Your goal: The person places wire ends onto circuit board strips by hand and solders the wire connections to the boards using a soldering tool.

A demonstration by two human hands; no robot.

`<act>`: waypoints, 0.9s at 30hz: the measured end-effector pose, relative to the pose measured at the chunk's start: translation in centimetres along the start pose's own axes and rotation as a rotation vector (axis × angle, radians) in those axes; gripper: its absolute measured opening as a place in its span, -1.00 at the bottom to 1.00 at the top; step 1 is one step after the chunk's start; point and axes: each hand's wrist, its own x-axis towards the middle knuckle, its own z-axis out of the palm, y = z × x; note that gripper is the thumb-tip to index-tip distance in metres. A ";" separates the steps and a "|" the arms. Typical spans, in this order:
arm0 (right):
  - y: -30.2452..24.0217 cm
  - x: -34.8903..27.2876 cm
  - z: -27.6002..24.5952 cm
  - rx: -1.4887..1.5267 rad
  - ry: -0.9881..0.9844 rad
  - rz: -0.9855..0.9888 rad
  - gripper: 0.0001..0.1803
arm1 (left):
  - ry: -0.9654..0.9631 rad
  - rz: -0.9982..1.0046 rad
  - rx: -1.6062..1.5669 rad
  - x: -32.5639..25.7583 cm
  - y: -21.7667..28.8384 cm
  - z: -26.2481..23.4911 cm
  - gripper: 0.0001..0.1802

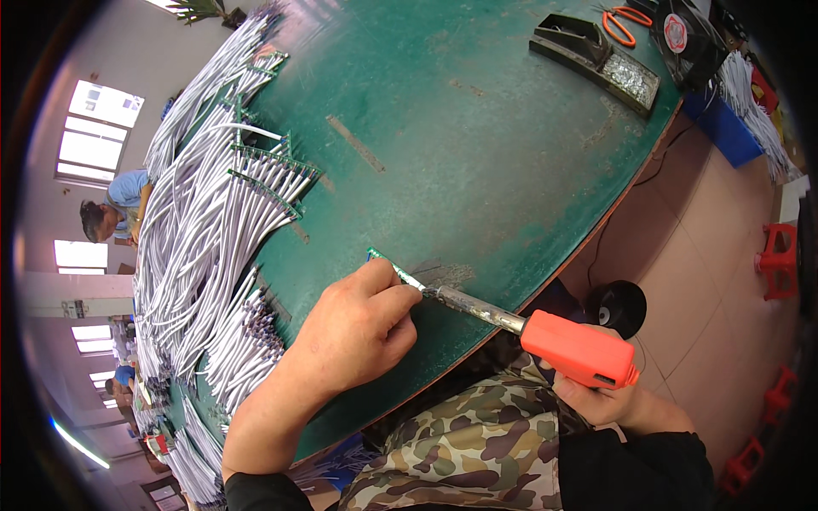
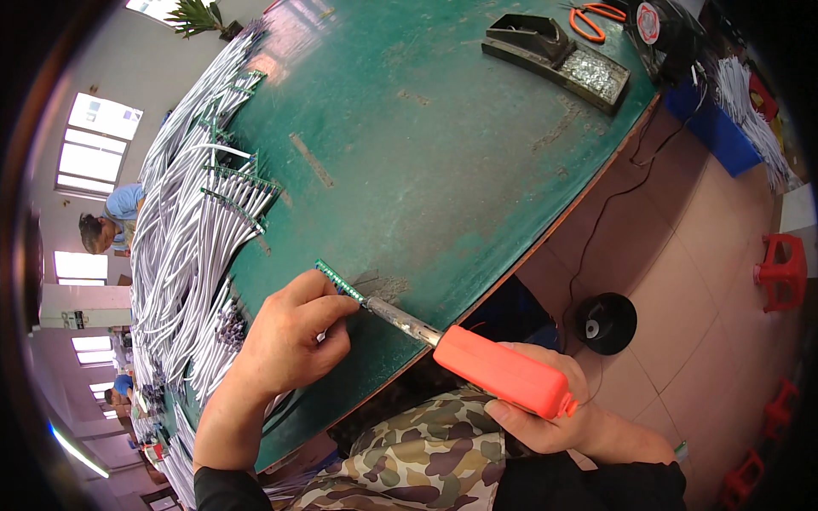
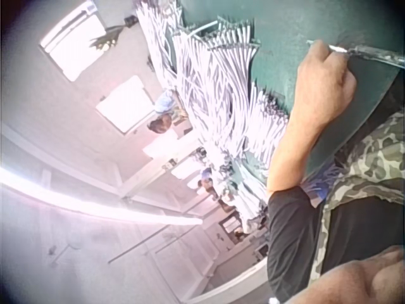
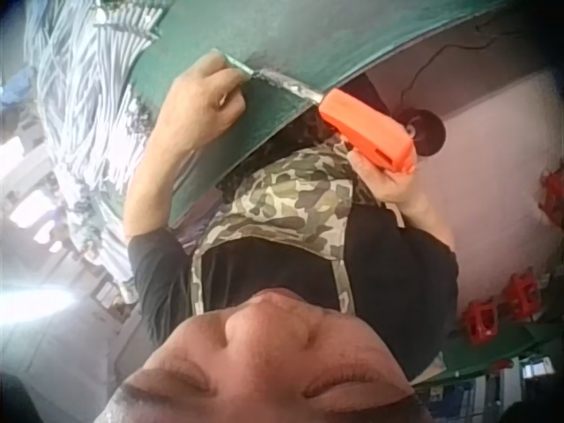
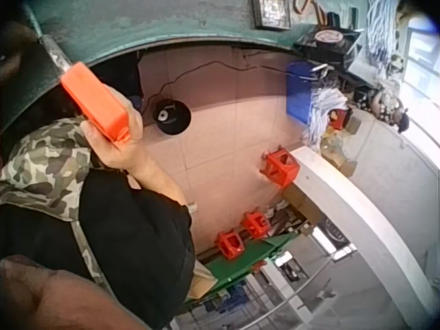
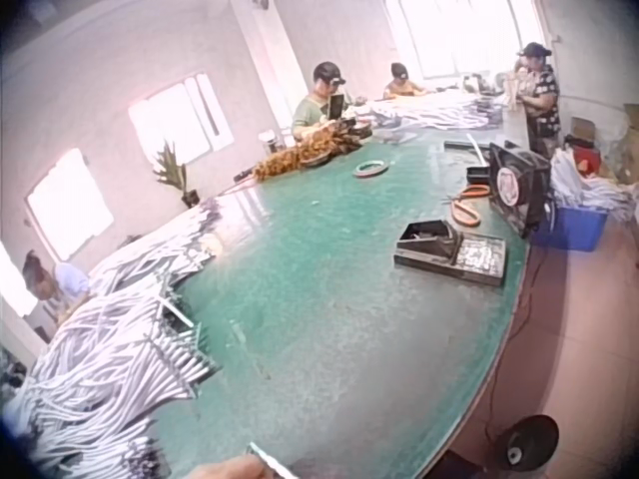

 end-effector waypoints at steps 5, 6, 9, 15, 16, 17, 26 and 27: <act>-0.9 0.5 -0.7 0.040 -0.005 0.058 -0.59 | -0.003 -0.004 -0.006 0.0 0.1 -0.1 -0.72; -1.2 0.7 -0.6 0.041 -0.006 0.057 -0.59 | -0.002 -0.006 -0.004 0.0 0.1 -0.1 -0.72; -1.5 1.1 -0.3 0.083 0.119 0.061 -0.80 | -0.008 -0.005 -0.001 0.0 0.0 -0.1 -0.72; -1.4 1.0 0.1 0.090 0.102 0.062 -0.66 | -0.017 0.004 0.003 0.0 0.2 -0.4 -0.76; -1.5 1.0 0.2 0.099 0.129 0.079 -0.69 | -0.010 -0.047 -0.070 -0.2 0.5 -0.7 -0.79; -1.5 1.0 0.3 0.109 0.157 0.095 -0.72 | -0.004 -0.098 -0.143 -0.3 0.6 -1.0 -0.82; -0.6 -0.2 -0.9 0.050 0.029 0.050 -0.63 | 0.027 -0.108 0.049 -2.5 0.4 0.1 -0.76; -0.7 -0.1 -1.0 0.050 0.028 0.050 -0.63 | 0.054 -0.089 0.140 -2.5 0.7 0.3 -0.73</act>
